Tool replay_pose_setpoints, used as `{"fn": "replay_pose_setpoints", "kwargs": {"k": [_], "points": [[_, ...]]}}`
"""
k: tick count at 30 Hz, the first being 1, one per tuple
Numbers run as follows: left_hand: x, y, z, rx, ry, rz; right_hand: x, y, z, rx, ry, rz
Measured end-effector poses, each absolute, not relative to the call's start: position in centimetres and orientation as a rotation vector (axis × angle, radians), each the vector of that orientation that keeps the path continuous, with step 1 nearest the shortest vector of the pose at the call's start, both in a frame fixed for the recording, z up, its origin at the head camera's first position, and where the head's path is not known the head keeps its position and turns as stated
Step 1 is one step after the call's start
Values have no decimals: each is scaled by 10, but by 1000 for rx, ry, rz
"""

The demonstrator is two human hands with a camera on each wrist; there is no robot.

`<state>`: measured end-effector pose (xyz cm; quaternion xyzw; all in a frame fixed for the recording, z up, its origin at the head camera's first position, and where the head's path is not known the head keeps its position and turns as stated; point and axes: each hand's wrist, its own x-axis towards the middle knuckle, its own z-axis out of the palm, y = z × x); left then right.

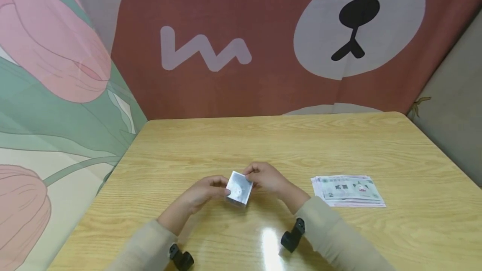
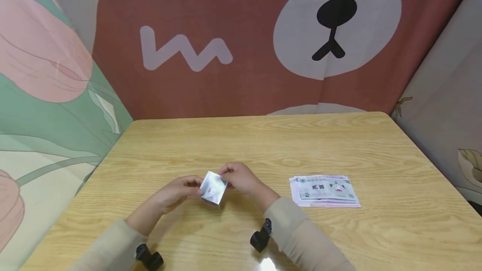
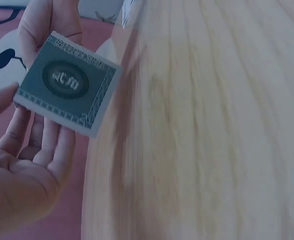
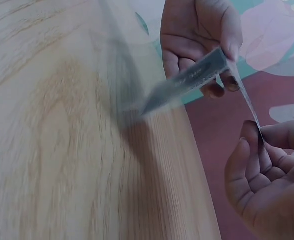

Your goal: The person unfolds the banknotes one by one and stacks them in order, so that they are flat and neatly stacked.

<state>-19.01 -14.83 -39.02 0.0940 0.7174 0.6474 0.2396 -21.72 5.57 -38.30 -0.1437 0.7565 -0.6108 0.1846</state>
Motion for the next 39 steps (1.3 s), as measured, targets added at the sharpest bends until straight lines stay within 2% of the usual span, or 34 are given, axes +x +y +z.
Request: {"fn": "replay_pose_setpoints", "kwargs": {"k": [8, 17, 39], "points": [[-192, -130, -387, 373, 1806, 1784, -216, 74, -382, -376, 2064, -1823], [-195, -111, -385, 238, 1839, 1871, -211, 87, -381, -298, 2001, -1887], [-206, -78, -379, -26, 1773, 2306, -191, 100, -386, -429, 1930, -1852]]}}
